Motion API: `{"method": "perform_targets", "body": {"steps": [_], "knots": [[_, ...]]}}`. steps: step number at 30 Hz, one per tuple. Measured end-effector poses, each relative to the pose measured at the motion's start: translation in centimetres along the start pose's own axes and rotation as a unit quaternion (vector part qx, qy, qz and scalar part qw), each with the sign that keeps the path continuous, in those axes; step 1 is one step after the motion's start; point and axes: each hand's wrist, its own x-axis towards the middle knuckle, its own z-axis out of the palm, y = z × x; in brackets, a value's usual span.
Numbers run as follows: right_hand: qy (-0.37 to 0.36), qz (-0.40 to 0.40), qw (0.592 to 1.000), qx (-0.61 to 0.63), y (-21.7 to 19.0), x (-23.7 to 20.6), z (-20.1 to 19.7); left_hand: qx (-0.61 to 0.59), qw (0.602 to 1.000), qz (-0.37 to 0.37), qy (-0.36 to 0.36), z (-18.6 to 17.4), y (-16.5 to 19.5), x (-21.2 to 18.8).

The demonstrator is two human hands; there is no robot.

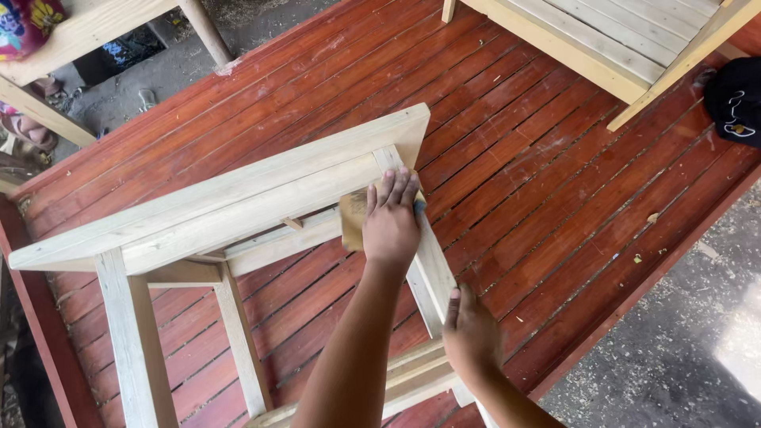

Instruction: The person sands a wooden stool frame resting upside down on a slatted deck, rubbing sandpaper along the legs and rails by hand. They rotate and reposition the frame to reach different sides and continue sanding the wood surfaces.

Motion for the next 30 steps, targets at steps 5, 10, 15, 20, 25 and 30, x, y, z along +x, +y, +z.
{"method": "perform_targets", "body": {"steps": [5, 10, 15, 20, 25, 30], "knots": [[-0.032, 0.008, 0.994, 0.107, 0.8, 1.1, 0.0, -0.052, 0.998, 0.025, 0.024, -4.2, 5.1, -9.0], [-0.155, -0.190, 0.829, 0.502, 2.4, 5.4, -3.4, -0.281, 0.895, -0.268, -0.219, -10.8, 5.0, -8.1], [-0.371, -0.158, 0.744, 0.532, 1.5, 12.9, -6.5, -0.592, 0.765, -0.253, -0.036, -12.7, 6.0, -1.9], [-0.152, -0.121, 0.934, 0.301, -0.7, 16.8, -9.7, -0.312, 0.914, -0.256, 0.037, -10.0, 4.4, 0.6], [0.064, -0.394, 0.894, 0.204, -1.3, 10.8, -8.3, 0.048, 0.984, -0.160, 0.059, -9.3, -3.3, 0.2], [-0.120, -0.358, 0.925, 0.026, -1.1, 5.4, -2.2, 0.126, 0.979, -0.112, -0.117, -9.3, -7.7, 0.6]]}}
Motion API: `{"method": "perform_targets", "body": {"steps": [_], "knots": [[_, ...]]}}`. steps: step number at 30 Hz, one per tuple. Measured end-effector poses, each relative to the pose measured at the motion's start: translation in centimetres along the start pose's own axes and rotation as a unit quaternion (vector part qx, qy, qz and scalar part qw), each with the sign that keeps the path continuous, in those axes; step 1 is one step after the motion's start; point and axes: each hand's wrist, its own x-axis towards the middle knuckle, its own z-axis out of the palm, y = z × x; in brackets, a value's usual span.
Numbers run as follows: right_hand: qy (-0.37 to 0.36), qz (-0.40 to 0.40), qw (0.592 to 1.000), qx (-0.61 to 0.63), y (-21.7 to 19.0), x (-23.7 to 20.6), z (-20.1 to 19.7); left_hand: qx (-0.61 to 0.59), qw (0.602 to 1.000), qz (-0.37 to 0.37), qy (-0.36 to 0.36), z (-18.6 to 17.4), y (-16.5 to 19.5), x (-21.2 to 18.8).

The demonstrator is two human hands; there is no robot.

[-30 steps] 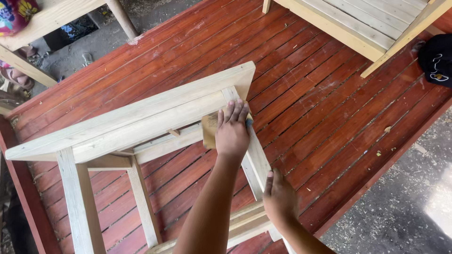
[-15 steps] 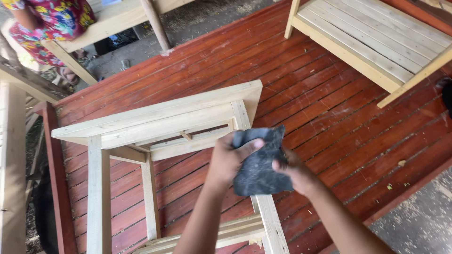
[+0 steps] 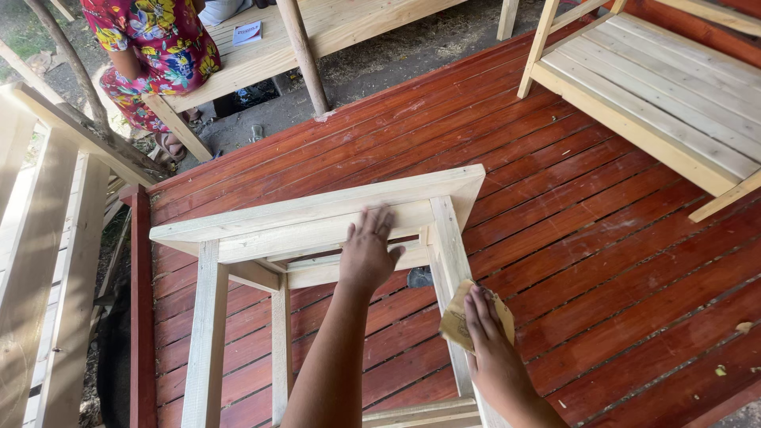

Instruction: The person sands a wooden stool frame resting upside down on a slatted deck, rubbing sandpaper along the legs and rails by hand. They rotate and reposition the frame to reach different sides and continue sanding the wood surfaces.

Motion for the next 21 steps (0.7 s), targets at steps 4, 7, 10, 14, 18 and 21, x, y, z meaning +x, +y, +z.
{"method": "perform_targets", "body": {"steps": [4, 7, 10, 14, 18, 21], "knots": [[0.116, -0.078, 0.990, -0.014, 1.0, 4.1, 1.2, 0.039, 0.997, 0.002, -0.060, 0.6, 0.2, -0.5], [0.140, -0.106, 0.984, -0.005, 0.9, 7.3, 0.1, 0.042, 0.998, 0.005, -0.038, 0.6, 0.4, -1.3], [0.140, -0.098, 0.985, 0.021, -0.1, 6.0, -0.6, 0.061, 0.996, 0.036, -0.061, 0.2, 0.3, -1.1], [0.126, -0.077, 0.989, -0.005, -0.7, -1.2, 0.0, 0.091, 0.977, 0.165, -0.101, -0.3, 0.3, 1.5], [0.072, -0.032, 0.997, -0.011, 0.7, -2.6, 0.9, 0.112, 0.938, 0.308, -0.116, -0.2, 0.0, 4.2], [0.106, -0.073, 0.991, -0.027, 1.6, 2.3, 0.5, 0.096, 0.926, 0.354, -0.092, -0.2, -0.6, 5.0]]}}
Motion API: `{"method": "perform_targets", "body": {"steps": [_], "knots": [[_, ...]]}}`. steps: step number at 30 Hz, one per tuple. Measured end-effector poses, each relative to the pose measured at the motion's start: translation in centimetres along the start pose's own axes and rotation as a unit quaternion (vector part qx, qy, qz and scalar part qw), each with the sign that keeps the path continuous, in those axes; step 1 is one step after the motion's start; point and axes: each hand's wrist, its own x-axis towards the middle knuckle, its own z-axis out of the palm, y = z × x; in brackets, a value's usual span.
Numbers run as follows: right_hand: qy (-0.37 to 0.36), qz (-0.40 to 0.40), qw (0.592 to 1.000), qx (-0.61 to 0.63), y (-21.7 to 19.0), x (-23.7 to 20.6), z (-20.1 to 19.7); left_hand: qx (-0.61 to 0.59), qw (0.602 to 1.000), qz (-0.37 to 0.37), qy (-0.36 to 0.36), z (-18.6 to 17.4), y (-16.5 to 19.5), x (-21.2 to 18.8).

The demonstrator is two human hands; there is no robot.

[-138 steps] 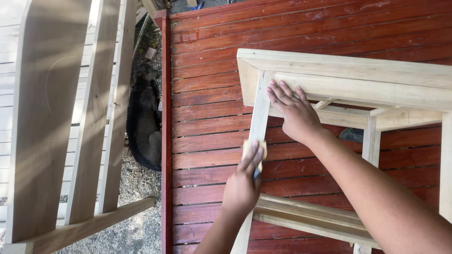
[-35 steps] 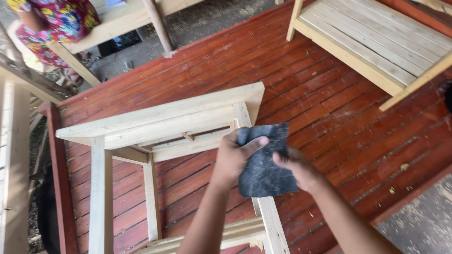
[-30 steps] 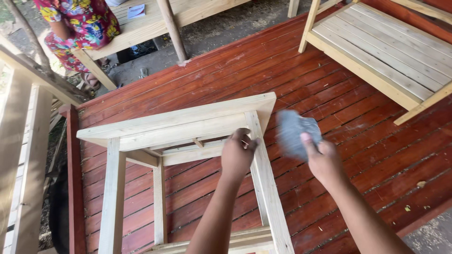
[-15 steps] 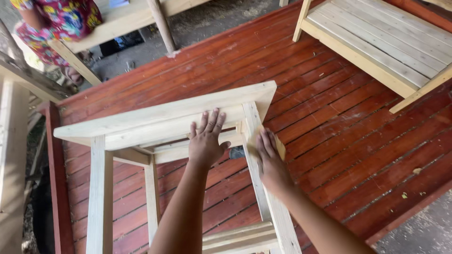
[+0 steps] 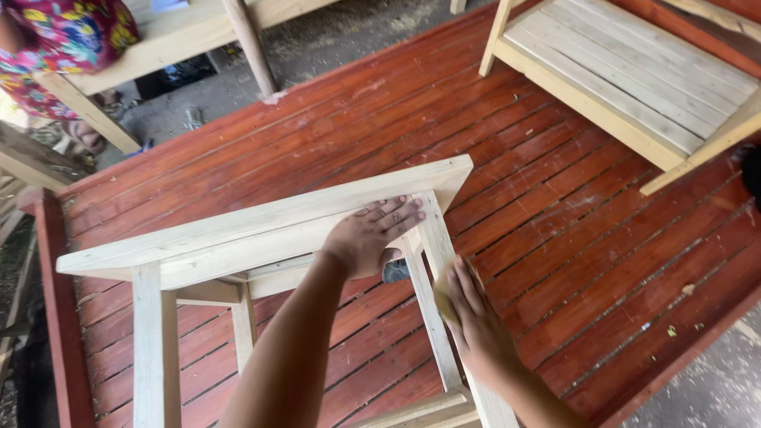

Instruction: The person sands a wooden stool frame resting upside down on a slatted deck, rubbing sandpaper along the legs and rails by hand. They rotate and reposition the frame to reach different sides and continue sanding the wood surfaces.

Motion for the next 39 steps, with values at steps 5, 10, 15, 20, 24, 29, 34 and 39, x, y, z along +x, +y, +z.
{"method": "perform_targets", "body": {"steps": [5, 10, 15, 20, 24, 29, 34, 39], "knots": [[-0.010, -0.005, 0.999, -0.041, 0.4, 8.2, 0.0, -0.024, 0.999, -0.004, -0.020, -0.2, -0.4, -0.7], [-0.022, 0.048, 0.998, -0.020, -3.0, 4.4, -1.7, -0.020, 0.999, -0.014, -0.028, -0.9, 0.0, -0.5], [-0.030, 0.054, 0.995, -0.073, -4.4, 0.3, -2.8, -0.022, 0.999, -0.018, -0.034, -1.1, 0.3, -0.3], [-0.029, 0.091, 0.991, -0.092, -1.1, 6.7, -0.7, -0.036, 0.999, -0.026, -0.023, -1.3, 0.5, -0.5], [-0.026, 0.104, 0.994, -0.032, -1.2, 5.1, -0.3, -0.035, 0.999, -0.021, -0.033, -1.7, 0.5, -0.4], [-0.051, 0.119, 0.991, -0.040, -4.1, -3.5, -2.2, -0.042, 0.998, -0.030, -0.038, -1.8, 0.6, -0.1], [0.003, 0.084, 0.996, -0.036, -1.8, 2.9, -0.6, -0.038, 0.998, -0.031, -0.046, -1.7, 0.5, -0.3], [-0.002, 0.116, 0.993, 0.012, -1.4, 4.6, -0.2, -0.042, 0.999, -0.025, -0.021, -1.7, 0.4, -0.5]]}}
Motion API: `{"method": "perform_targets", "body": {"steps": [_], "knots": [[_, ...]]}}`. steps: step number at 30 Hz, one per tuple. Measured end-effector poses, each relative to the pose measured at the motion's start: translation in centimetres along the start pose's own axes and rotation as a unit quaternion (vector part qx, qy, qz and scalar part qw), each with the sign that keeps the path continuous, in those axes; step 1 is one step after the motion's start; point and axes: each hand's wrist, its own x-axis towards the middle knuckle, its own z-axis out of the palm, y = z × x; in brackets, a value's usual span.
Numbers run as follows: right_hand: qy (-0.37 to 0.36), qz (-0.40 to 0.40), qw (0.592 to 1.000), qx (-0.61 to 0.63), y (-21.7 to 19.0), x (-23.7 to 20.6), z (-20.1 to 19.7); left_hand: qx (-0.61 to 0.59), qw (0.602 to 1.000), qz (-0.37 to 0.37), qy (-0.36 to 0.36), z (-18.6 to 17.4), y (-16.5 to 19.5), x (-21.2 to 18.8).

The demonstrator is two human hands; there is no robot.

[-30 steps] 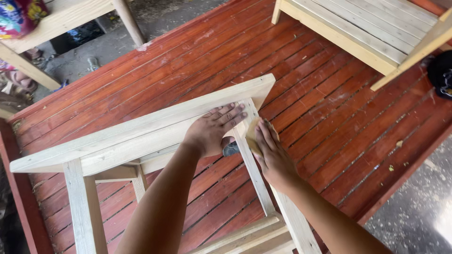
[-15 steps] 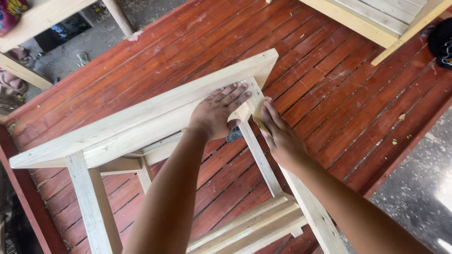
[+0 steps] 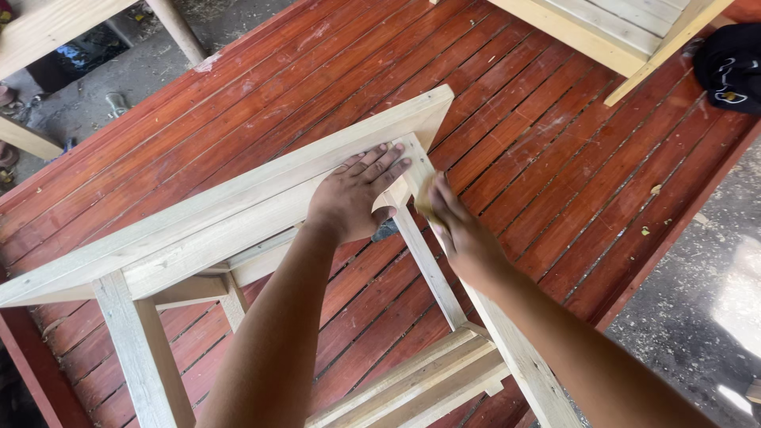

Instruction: The person sands a wooden stool frame resting upside down on a slatted deck, rubbing sandpaper along the legs and rails by hand. They rotate and reposition the frame to reach different sides and continue sanding the wood surfaces.

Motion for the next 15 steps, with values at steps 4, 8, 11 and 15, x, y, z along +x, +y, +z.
{"method": "perform_targets", "body": {"steps": [4, 8, 11, 15], "knots": [[-0.072, 0.055, 0.995, -0.035, -0.9, -6.1, -1.7, 0.005, 1.000, 0.004, -0.016, 0.0, 0.1, 0.2], [0.008, -0.057, 0.988, -0.145, -0.6, -2.9, -1.3, -0.019, 1.000, -0.006, -0.013, 0.1, 0.1, 0.2], [0.019, -0.049, 0.995, -0.087, -0.4, 2.5, -0.1, -0.011, 1.000, -0.009, -0.017, 0.4, 0.0, 0.1], [0.023, -0.068, 0.989, -0.127, -1.7, 1.0, -0.5, -0.041, 0.999, 0.006, 0.011, 0.9, -0.3, 0.0]]}}
